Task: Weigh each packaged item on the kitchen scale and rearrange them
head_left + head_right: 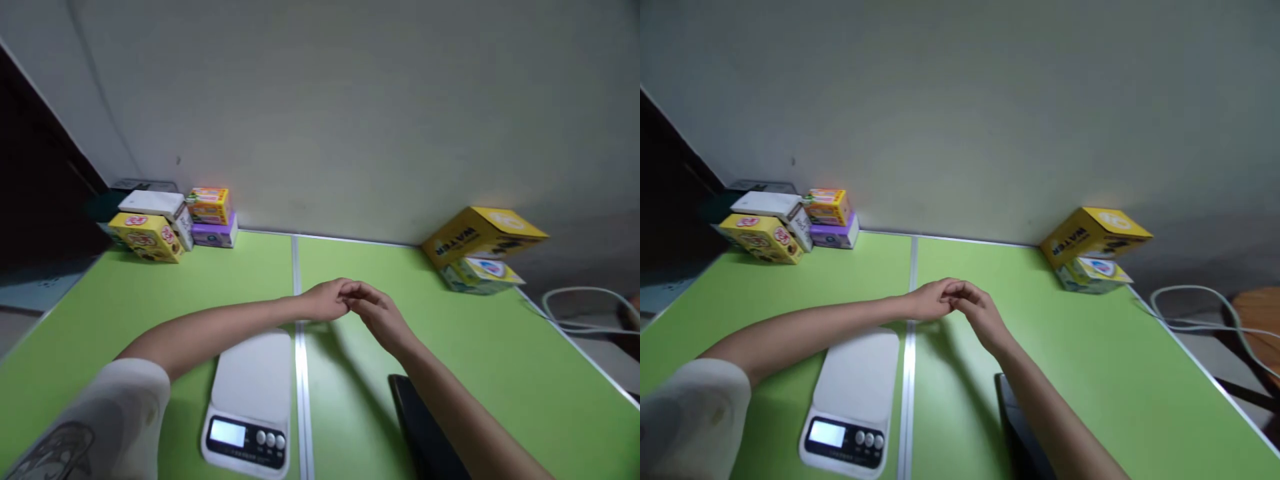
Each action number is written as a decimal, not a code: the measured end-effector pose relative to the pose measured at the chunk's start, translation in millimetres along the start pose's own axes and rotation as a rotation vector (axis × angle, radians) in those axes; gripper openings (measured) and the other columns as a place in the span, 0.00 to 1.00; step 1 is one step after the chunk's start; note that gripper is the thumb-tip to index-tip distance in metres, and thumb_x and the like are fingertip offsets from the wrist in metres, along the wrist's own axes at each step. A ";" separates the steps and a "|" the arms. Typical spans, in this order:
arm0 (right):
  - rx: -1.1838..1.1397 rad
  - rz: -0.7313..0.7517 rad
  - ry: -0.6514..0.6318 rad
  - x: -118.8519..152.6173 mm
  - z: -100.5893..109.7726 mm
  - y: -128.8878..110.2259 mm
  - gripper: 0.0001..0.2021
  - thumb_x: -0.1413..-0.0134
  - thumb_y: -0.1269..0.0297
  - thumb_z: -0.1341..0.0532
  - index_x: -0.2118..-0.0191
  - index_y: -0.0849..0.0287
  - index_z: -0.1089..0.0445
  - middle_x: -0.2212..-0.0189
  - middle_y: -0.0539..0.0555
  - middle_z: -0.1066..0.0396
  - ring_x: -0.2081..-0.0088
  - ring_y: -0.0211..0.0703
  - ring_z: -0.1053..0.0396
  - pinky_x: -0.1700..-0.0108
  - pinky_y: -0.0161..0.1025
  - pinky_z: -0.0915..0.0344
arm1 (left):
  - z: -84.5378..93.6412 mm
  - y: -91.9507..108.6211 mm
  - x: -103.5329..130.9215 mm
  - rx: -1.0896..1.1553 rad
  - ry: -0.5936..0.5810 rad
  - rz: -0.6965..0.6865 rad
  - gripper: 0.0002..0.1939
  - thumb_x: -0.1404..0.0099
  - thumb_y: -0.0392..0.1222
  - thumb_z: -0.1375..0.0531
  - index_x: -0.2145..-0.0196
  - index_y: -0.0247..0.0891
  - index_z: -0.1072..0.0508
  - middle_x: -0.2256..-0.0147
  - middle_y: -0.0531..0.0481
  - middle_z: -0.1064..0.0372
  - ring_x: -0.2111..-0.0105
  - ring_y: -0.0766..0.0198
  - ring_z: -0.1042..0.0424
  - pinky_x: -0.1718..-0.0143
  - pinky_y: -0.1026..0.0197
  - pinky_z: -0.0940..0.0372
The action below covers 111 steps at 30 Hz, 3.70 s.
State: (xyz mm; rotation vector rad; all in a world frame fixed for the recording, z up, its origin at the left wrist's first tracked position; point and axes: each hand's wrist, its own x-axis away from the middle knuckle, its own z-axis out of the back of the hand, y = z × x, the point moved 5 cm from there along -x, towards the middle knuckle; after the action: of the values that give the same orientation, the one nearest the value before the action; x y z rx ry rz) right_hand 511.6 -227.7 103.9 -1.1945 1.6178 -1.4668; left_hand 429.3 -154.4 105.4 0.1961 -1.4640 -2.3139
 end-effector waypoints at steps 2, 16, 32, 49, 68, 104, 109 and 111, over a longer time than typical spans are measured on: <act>0.008 0.036 -0.062 -9.9 -44.8 -3.1 0.08 0.64 0.72 0.36 0.71 0.57 0.26 0.74 0.49 0.27 0.73 0.37 0.33 0.72 0.34 0.35 | 25.9 -9.9 17.7 0.007 0.045 0.076 0.19 0.35 0.28 0.49 0.47 0.33 0.32 0.53 0.41 0.25 0.60 0.65 0.23 0.60 0.64 0.28; 0.829 0.598 -0.202 -105.2 -237.6 -10.7 0.23 0.57 0.74 0.44 0.50 0.59 0.33 0.50 0.62 0.31 0.47 0.55 0.34 0.42 0.56 0.38 | 224.1 -70.0 112.0 -0.510 0.565 0.095 0.27 0.37 0.27 0.48 0.40 0.24 0.40 0.34 0.32 0.53 0.31 0.51 0.59 0.32 0.48 0.61; 1.145 0.610 -0.198 -203.4 -281.7 -15.4 0.38 0.52 0.73 0.40 0.35 0.65 0.54 0.35 0.75 0.56 0.41 0.67 0.38 0.45 0.61 0.36 | 252.1 -130.7 108.6 -0.968 0.768 0.108 0.34 0.39 0.27 0.51 0.35 0.19 0.52 0.32 0.30 0.58 0.31 0.49 0.62 0.33 0.47 0.56; 0.988 0.483 -0.271 -95.7 -203.8 -65.4 0.33 0.61 0.60 0.29 0.49 0.62 0.41 0.53 0.64 0.33 0.59 0.53 0.28 0.59 0.50 0.27 | 226.0 -49.7 174.1 -0.659 0.678 -0.265 0.47 0.41 0.39 0.37 0.33 0.35 0.61 0.32 0.31 0.60 0.31 0.45 0.62 0.33 0.40 0.56; 0.962 0.131 -0.466 88.1 -135.8 -8.0 0.29 0.58 0.65 0.33 0.48 0.62 0.42 0.55 0.63 0.32 0.61 0.50 0.29 0.60 0.48 0.29 | 89.8 -33.2 230.2 -0.482 -0.026 0.063 0.51 0.46 0.49 0.35 0.33 0.36 0.58 0.37 0.31 0.44 0.40 0.42 0.39 0.42 0.41 0.39; 0.807 0.022 -0.559 93.1 -104.6 2.2 0.45 0.51 0.55 0.33 0.32 0.57 0.57 0.44 0.66 0.37 0.63 0.43 0.28 0.56 0.49 0.27 | 95.6 -52.8 236.8 -0.476 -0.101 0.091 0.59 0.47 0.52 0.34 0.31 0.41 0.68 0.32 0.31 0.58 0.34 0.40 0.50 0.38 0.39 0.46; 0.777 0.013 -0.544 92.6 -109.9 11.1 0.46 0.53 0.60 0.32 0.33 0.59 0.57 0.62 0.55 0.30 0.64 0.44 0.29 0.59 0.47 0.28 | 91.9 -54.8 234.5 -0.441 -0.108 0.127 0.57 0.47 0.51 0.34 0.32 0.38 0.67 0.33 0.30 0.55 0.35 0.41 0.47 0.38 0.39 0.45; 0.758 0.017 -0.511 92.7 -113.4 15.7 0.44 0.53 0.62 0.33 0.34 0.59 0.56 0.67 0.52 0.31 0.66 0.44 0.29 0.61 0.46 0.28 | 88.7 -55.4 233.4 -0.394 -0.097 0.132 0.53 0.47 0.50 0.34 0.33 0.37 0.60 0.35 0.30 0.49 0.38 0.43 0.41 0.41 0.40 0.41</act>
State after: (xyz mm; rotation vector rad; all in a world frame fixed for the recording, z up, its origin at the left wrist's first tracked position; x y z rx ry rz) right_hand 370.8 -268.4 118.4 -0.9772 0.6304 -1.4117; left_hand 173.7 -152.4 116.4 -0.1211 -0.9967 -2.4703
